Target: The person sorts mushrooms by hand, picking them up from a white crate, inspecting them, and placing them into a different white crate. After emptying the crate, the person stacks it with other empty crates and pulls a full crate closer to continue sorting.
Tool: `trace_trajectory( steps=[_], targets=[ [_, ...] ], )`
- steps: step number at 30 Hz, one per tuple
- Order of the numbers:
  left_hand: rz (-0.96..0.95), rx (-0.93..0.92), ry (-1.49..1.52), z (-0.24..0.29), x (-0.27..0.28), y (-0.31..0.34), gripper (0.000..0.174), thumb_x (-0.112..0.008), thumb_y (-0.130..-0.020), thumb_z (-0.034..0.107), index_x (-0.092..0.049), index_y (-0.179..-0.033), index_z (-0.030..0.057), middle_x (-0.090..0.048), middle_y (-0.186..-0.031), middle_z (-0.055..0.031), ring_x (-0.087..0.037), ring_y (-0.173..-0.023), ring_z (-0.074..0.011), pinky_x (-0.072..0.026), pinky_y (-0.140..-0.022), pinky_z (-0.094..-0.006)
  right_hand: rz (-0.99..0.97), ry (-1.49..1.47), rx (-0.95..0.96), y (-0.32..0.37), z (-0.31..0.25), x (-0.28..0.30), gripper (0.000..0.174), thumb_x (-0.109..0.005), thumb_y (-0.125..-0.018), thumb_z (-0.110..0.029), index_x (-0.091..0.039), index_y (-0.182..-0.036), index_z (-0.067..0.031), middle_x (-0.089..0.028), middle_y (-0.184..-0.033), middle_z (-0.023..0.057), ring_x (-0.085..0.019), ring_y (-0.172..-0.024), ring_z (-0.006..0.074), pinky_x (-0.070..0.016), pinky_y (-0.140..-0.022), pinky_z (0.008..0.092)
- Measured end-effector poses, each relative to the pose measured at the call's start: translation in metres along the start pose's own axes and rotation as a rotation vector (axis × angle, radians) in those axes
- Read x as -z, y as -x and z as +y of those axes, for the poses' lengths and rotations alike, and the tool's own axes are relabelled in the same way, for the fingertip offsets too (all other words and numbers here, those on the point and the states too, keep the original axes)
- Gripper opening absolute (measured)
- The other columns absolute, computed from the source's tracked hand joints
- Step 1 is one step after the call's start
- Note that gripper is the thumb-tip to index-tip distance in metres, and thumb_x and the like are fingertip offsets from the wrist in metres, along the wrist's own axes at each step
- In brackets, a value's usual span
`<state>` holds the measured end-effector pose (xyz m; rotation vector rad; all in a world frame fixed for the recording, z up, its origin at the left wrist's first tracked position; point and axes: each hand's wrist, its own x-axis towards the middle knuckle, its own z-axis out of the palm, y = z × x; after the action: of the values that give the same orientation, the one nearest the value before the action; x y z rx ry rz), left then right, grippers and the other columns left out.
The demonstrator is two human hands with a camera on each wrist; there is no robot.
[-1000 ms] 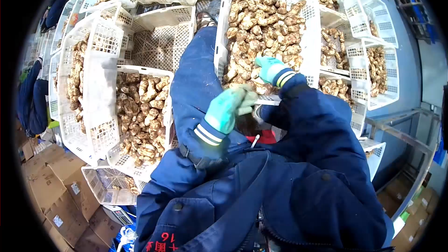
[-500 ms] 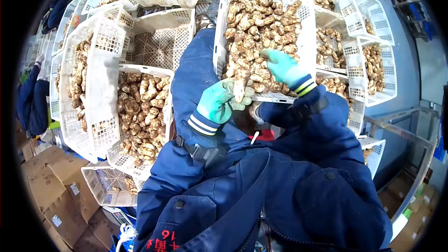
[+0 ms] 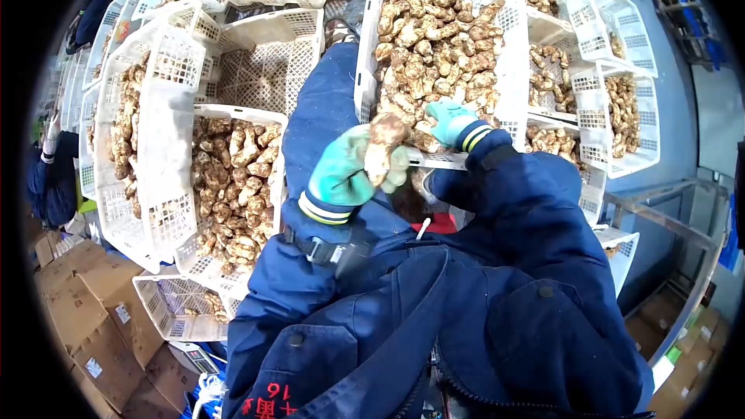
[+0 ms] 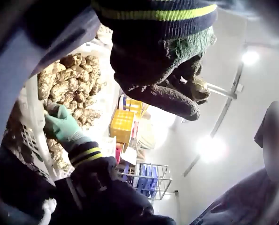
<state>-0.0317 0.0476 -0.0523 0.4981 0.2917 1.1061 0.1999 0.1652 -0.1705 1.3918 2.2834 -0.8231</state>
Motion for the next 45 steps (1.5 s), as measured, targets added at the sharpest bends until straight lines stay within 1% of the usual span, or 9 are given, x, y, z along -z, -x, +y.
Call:
trace_trajectory(
  steps=[2,10,18,23,27,32,36,41,45],
  targets=[
    [0.331,0.301,-0.098,0.026,-0.002,0.002,0.076,-0.057,-0.091,0.054,-0.042,-0.136,-0.0053,-0.064,-0.092,-0.0143,-0.065,-0.078,-0.0225,-0.0516,-0.057,-0.0269,-0.083,-0.159,-0.030,0.011,-0.002,0.013,0.042,-0.057,-0.089,-0.027,-0.054,-0.128,-0.0110,-0.061,-0.121,0.0210,-0.058,-0.113,0.0373,-0.0463,-0.095,0.0428],
    [0.239,0.119,-0.155,0.033,-0.008,-0.003,0.063,-0.065,-0.093,0.025,-0.038,-0.143,-0.0011,-0.063,-0.119,-0.0154,-0.068,-0.094,-0.0159,-0.0531,-0.069,-0.0201,-0.091,-0.560,-0.219,0.002,0.023,0.017,0.047,-0.072,-0.079,-0.014,-0.059,-0.125,-0.0112,-0.068,-0.105,0.0140,-0.067,-0.084,0.0211,-0.0542,-0.067,0.0333],
    [0.314,0.038,-0.186,0.026,-0.010,0.002,0.065,-0.076,-0.084,0.030,-0.047,-0.134,0.0008,-0.062,-0.108,-0.0075,-0.061,-0.084,-0.0111,-0.0497,-0.064,-0.0196,-0.167,-1.488,0.184,0.074,0.018,0.078,0.038,-0.056,-0.094,-0.019,-0.054,-0.128,-0.0011,-0.063,-0.104,0.0023,-0.064,-0.083,0.0151,-0.0532,-0.078,0.0289],
    [0.361,0.135,-0.121,0.017,0.016,0.005,0.055,-0.060,-0.088,0.010,-0.042,-0.138,-0.0031,-0.062,-0.119,-0.0167,-0.067,-0.100,-0.0274,-0.0580,-0.080,-0.0304,0.347,-0.823,0.899,0.073,0.016,0.068,0.034,-0.048,-0.097,-0.013,-0.051,-0.126,0.0039,-0.057,-0.120,0.0106,-0.065,-0.085,0.0167,-0.0556,-0.076,0.0313],
    [0.384,0.135,-0.143,0.030,0.030,0.001,0.054,-0.050,-0.084,-0.001,-0.041,-0.137,-0.0067,-0.061,-0.117,-0.0217,-0.067,-0.099,-0.0285,-0.0590,-0.081,-0.0309,0.261,-1.014,0.641,0.088,0.008,0.072,0.029,-0.072,-0.086,-0.014,-0.066,-0.110,-0.0002,-0.059,-0.125,0.0139,-0.055,-0.121,0.0328,-0.0479,-0.095,0.0391],
    [0.499,-0.130,-0.239,0.086,0.012,-0.009,0.031,-0.050,-0.090,-0.002,-0.055,-0.121,-0.0036,-0.065,-0.103,-0.0154,-0.067,-0.084,-0.0228,-0.0551,-0.064,-0.0259,0.016,-1.551,0.304,0.117,-0.031,0.092,0.041,-0.054,-0.093,-0.011,-0.051,-0.131,0.0032,-0.061,-0.108,0.0072,-0.068,-0.082,0.0167,-0.0554,-0.071,0.0286],
    [0.327,-0.736,0.031,0.163,0.026,0.046,0.047,-0.060,-0.093,0.018,-0.047,-0.135,0.0001,-0.044,-0.143,-0.0249,-0.048,-0.129,-0.0352,-0.0494,-0.101,-0.0393,0.061,-1.497,0.411,0.123,-0.050,0.104,0.046,-0.055,-0.088,-0.006,-0.050,-0.131,0.0050,-0.064,-0.104,0.0095,-0.067,-0.086,0.0146,-0.0531,-0.076,0.0240],
    [0.388,-0.012,-0.276,0.055,-0.019,0.019,0.071,-0.059,-0.091,0.051,-0.036,-0.146,0.0131,-0.049,-0.137,-0.0139,-0.052,-0.118,-0.0290,-0.0464,-0.098,-0.0463,0.421,-1.223,0.586,0.116,-0.094,0.105,0.048,-0.059,-0.083,-0.002,-0.052,-0.129,0.0041,-0.065,-0.113,0.0120,-0.064,-0.100,0.0206,-0.0505,-0.089,0.0296],
    [0.349,-0.061,-0.058,0.004,-0.026,-0.011,0.065,-0.058,-0.094,0.040,-0.038,-0.143,0.0026,-0.054,-0.133,-0.0142,-0.057,-0.117,-0.0273,-0.0506,-0.096,-0.0382,0.554,-0.636,0.730,0.126,-0.113,0.115,0.040,-0.064,-0.083,-0.004,-0.060,-0.122,-0.0040,-0.064,-0.113,0.0171,-0.066,-0.095,0.0285,-0.0524,-0.083,0.0335]
  ],
)
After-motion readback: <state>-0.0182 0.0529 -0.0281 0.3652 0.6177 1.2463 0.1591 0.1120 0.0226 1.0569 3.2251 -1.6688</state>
